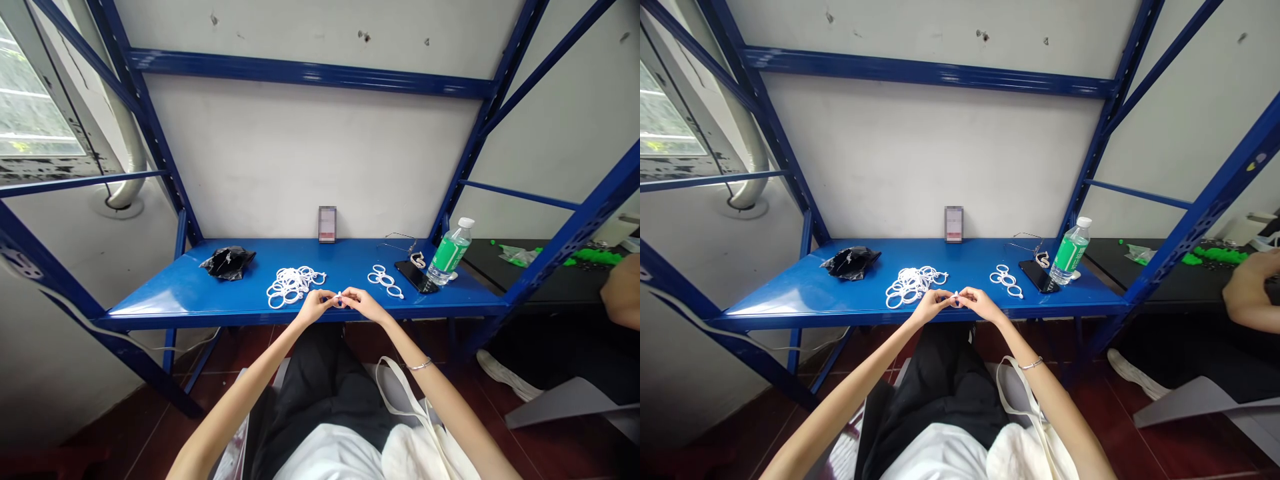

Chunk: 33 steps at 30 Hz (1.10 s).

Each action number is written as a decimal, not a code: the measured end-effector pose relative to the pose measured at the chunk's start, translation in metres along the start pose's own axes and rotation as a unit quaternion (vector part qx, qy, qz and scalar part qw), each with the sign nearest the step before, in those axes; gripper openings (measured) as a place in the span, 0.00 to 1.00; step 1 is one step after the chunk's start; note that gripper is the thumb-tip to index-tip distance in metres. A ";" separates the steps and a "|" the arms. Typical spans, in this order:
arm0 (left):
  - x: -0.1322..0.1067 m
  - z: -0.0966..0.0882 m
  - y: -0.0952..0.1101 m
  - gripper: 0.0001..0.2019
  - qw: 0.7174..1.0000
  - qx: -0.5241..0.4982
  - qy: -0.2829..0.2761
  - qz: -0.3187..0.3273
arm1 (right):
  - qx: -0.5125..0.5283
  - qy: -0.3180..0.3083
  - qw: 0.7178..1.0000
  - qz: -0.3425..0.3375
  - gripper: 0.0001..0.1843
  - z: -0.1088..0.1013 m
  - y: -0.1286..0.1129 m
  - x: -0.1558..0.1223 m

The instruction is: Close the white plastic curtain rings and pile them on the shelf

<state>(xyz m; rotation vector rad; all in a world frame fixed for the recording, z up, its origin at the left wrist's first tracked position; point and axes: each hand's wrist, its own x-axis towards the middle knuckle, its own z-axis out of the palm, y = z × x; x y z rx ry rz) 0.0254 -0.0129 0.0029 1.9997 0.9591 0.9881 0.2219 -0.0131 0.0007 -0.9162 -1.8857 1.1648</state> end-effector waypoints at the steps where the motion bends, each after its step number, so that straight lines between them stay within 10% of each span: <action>1: 0.000 0.000 0.000 0.21 1.000 -0.002 -0.004 -0.001 | -0.001 -0.003 1.000 0.001 0.17 0.000 -0.001 0.000; 33: 0.000 0.022 0.017 0.27 0.990 -0.119 -0.070 -0.018 | 0.132 -0.077 0.988 0.002 0.16 0.001 -0.007 -0.003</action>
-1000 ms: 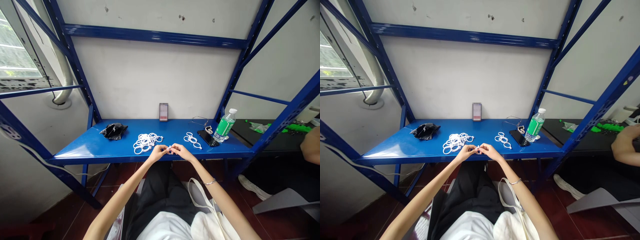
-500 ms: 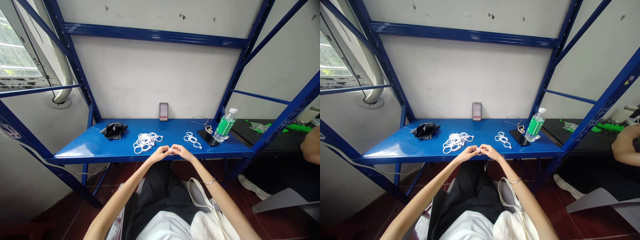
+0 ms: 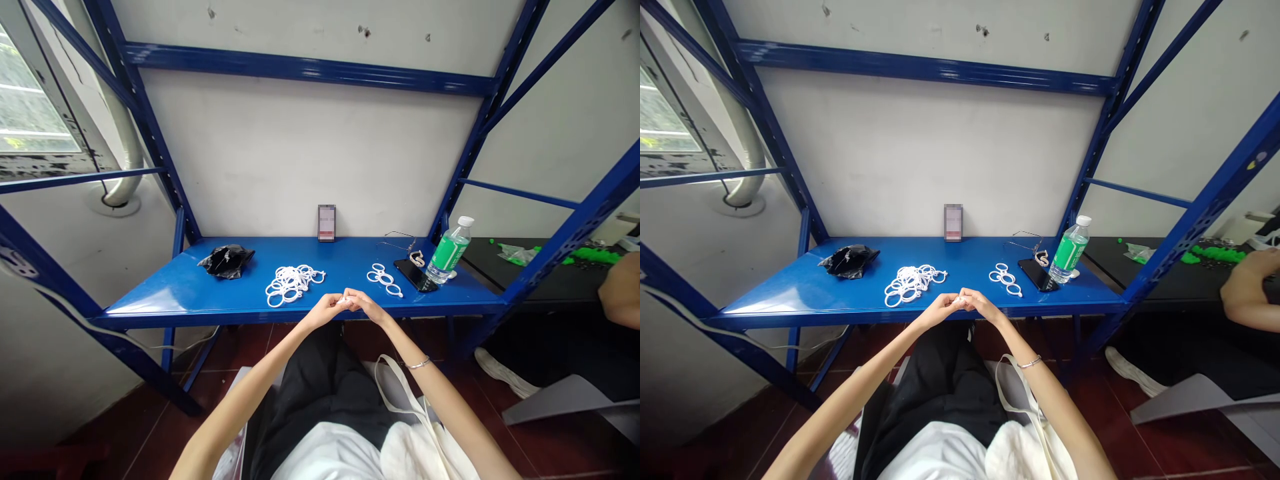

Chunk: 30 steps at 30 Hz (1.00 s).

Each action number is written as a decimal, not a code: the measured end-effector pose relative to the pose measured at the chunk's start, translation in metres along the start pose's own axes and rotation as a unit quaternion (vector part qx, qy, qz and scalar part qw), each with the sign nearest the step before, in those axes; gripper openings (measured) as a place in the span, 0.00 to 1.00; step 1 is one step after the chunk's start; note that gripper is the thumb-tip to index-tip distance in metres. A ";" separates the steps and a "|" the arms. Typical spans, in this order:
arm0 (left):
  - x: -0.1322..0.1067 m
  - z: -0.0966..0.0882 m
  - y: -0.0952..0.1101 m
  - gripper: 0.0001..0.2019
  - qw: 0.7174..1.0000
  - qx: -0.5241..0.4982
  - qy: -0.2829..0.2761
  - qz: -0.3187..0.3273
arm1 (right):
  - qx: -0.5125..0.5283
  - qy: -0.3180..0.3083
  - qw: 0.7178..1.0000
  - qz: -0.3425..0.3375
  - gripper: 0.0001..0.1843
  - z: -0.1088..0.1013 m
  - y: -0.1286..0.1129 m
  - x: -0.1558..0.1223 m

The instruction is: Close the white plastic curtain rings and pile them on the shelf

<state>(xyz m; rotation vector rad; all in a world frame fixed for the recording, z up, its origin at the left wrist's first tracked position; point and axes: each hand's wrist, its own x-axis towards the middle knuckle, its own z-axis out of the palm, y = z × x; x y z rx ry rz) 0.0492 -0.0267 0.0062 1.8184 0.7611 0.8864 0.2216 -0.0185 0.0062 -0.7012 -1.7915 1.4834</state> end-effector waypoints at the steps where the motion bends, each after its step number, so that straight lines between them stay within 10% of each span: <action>1: 0.000 0.001 -0.001 0.27 1.000 -0.005 0.001 0.001 | 0.007 -0.002 1.000 -0.002 0.15 0.000 0.000 0.000; 22: 0.000 -0.016 -0.011 0.20 0.995 -0.104 0.000 0.007 | 0.050 0.047 0.997 -0.027 0.13 -0.010 0.012 0.002; 30: -0.004 -0.052 0.011 0.17 0.986 0.137 0.068 0.060 | 0.085 0.074 0.992 -0.059 0.16 -0.008 0.008 0.002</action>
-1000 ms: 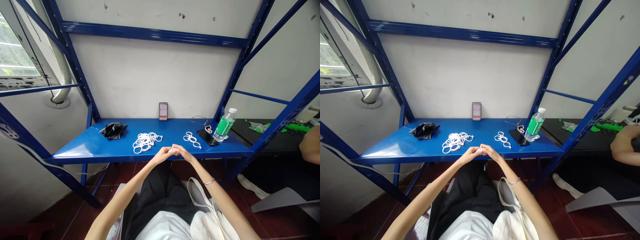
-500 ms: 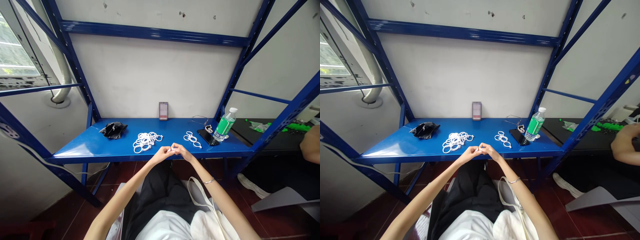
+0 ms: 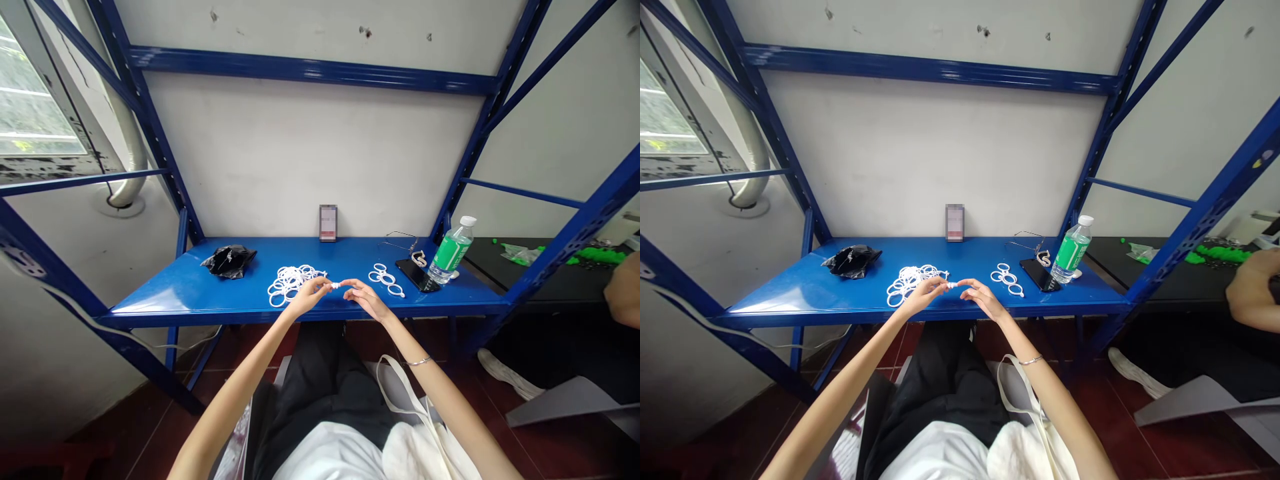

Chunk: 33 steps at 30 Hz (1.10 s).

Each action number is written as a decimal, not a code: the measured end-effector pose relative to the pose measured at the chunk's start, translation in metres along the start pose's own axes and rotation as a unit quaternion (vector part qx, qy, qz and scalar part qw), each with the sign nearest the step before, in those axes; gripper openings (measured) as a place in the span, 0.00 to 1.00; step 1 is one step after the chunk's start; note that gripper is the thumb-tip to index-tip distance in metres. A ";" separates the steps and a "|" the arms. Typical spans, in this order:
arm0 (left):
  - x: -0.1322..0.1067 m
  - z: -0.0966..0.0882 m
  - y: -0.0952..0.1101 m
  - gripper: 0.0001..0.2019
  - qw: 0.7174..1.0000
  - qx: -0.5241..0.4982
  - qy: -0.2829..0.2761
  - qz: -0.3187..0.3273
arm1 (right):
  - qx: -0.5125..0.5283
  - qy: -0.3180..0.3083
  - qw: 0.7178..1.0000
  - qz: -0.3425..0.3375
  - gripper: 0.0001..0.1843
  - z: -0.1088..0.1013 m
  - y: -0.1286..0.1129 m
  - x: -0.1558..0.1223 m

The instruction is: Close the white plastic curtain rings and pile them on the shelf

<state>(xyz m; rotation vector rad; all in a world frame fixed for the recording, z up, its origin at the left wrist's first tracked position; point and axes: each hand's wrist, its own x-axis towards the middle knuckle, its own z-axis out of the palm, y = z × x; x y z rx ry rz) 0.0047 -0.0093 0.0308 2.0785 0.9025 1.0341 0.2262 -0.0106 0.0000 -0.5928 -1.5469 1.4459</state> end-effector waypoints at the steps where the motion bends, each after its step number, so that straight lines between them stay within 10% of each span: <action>1: 0.001 -0.006 -0.002 0.17 0.998 0.053 0.028 0.013 | 0.001 0.002 1.000 0.000 0.16 0.000 0.000 0.000; 8: -0.002 -0.049 -0.034 0.16 0.908 0.374 0.188 0.024 | 0.006 -0.001 1.000 -0.001 0.15 -0.002 0.001 0.000; 21: -0.009 -0.060 -0.061 0.17 0.876 0.450 0.172 -0.007 | -0.131 0.020 0.991 -0.032 0.14 -0.002 -0.001 0.001; 27: -0.008 -0.063 -0.059 0.15 0.881 0.443 0.165 -0.009 | -0.484 0.195 0.845 -0.116 0.15 -0.040 -0.007 0.006; 33: -0.009 -0.065 -0.051 0.16 0.869 0.466 0.166 0.003 | -0.658 0.231 0.717 0.022 0.21 -0.109 -0.009 0.015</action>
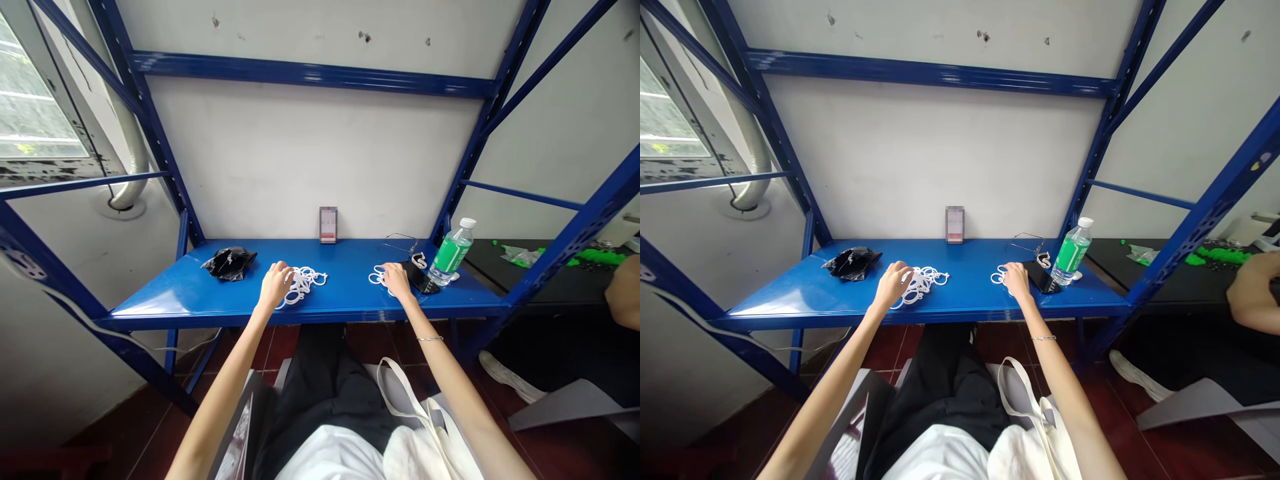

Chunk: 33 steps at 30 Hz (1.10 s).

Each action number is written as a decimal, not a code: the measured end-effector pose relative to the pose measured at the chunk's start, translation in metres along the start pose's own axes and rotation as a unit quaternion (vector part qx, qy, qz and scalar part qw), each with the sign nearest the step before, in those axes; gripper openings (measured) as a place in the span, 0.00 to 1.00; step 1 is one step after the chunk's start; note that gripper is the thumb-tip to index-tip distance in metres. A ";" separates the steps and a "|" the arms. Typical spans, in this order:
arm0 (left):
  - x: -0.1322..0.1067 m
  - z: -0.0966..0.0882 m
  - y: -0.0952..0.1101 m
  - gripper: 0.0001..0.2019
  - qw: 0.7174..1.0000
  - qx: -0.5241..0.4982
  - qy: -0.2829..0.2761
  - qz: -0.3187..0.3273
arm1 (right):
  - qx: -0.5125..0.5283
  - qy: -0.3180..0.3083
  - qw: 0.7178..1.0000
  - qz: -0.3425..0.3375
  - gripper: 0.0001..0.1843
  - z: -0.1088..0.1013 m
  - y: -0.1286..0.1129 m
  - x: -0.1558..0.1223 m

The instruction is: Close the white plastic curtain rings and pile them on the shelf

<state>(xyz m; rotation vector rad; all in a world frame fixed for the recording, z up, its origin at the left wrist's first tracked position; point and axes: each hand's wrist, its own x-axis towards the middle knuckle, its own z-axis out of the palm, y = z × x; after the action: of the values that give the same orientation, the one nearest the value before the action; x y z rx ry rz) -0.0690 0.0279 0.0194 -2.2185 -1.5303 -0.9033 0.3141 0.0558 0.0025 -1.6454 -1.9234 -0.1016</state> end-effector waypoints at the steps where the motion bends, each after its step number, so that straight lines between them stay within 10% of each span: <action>1: 0.001 -0.002 0.001 0.16 1.000 0.001 0.004 0.002 | -0.020 -0.017 1.000 0.009 0.20 -0.001 0.007 0.003; 18: -0.007 0.002 0.084 0.14 0.973 -0.160 -0.063 0.155 | -0.112 -0.055 0.992 -0.033 0.13 -0.003 0.017 0.021; 25: -0.019 0.017 0.099 0.11 0.946 -0.267 -0.122 0.141 | 0.110 -0.013 0.993 -0.043 0.12 -0.012 -0.020 0.000; 33: -0.022 0.031 0.103 0.17 0.899 -0.419 -0.119 0.031 | 0.498 -0.279 0.819 -0.052 0.18 0.001 -0.080 -0.036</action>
<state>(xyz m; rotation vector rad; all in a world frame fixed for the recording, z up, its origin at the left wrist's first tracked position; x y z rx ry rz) 0.0297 -0.0108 -0.0077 -3.0361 -1.2762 -1.5332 0.2424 0.0062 0.0091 -0.8593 -1.8864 1.2620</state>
